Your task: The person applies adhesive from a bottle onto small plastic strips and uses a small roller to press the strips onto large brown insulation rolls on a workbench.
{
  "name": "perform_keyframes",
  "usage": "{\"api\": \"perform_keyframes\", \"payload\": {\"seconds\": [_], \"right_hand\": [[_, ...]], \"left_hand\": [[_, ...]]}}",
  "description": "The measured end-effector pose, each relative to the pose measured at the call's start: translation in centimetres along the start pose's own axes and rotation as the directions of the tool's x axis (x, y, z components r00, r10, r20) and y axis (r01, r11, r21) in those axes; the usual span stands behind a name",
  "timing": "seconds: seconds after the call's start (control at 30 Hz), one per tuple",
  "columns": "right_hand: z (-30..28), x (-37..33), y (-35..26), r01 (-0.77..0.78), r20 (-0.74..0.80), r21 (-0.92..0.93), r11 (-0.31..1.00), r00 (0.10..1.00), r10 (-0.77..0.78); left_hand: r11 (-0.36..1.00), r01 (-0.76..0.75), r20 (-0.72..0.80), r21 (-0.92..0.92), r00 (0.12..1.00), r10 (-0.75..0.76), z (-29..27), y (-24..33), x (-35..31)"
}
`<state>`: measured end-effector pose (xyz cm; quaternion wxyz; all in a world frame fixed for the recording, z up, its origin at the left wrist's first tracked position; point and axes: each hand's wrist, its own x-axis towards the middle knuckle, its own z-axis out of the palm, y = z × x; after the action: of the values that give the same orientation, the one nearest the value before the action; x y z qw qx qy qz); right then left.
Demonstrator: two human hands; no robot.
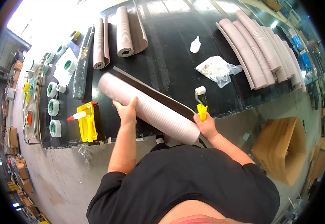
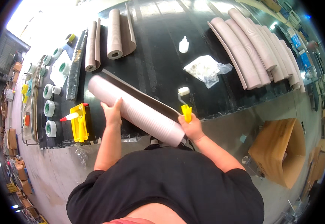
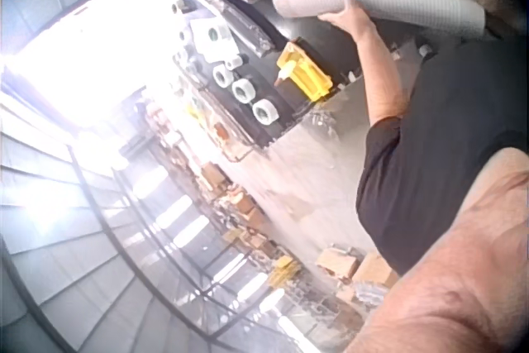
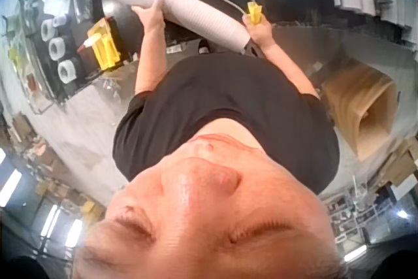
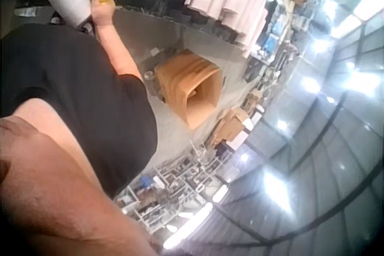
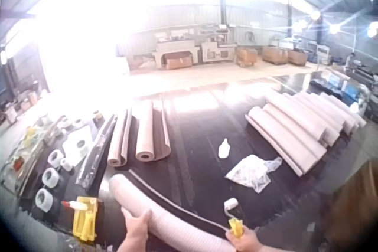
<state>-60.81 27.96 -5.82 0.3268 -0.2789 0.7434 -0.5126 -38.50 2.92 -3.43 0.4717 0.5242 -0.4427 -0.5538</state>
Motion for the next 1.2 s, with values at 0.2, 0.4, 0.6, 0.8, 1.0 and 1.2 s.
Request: {"api": "perform_keyframes", "payload": {"seconds": [0.2, 0.4, 0.6, 0.8, 1.0, 1.2], "right_hand": [[1.0, -2.1, 1.1, -0.083, 0.163, 0.307, 0.948, 0.986, 0.033], [-1.4, -3.2, 0.8, -0.238, 0.327, 0.131, 0.962, 0.927, 0.185], [-3.6, -3.6, 3.8, -0.226, 0.434, 0.080, 0.971, 0.885, 0.170], [-11.4, 0.0, 1.8, 0.057, -0.111, 0.091, 0.994, 0.993, -0.047], [-18.5, 6.7, 4.4, -0.009, -0.416, -0.607, 0.795, 0.856, -0.308], [-18.5, 8.6, 4.5, -0.057, -0.395, -0.635, 0.771, 0.881, -0.260]], "left_hand": [[0.994, -0.061, 0.192, 0.087, 0.980, 0.044, 4.1, 3.0, 3.6], [0.996, 0.066, 0.389, 0.067, 0.917, -0.087, 3.6, 0.6, 5.5], [0.978, -0.026, 0.537, 0.205, 0.838, -0.090, 4.7, 0.7, 5.4], [-0.266, -0.731, 0.729, 0.628, 0.672, -0.127, 11.7, 6.5, -6.8], [-0.217, -0.917, 0.833, 0.335, 0.395, -0.387, 14.2, 4.1, -8.9], [-0.209, -0.952, 0.816, 0.225, 0.301, -0.493, 15.0, 4.3, -7.5]]}}
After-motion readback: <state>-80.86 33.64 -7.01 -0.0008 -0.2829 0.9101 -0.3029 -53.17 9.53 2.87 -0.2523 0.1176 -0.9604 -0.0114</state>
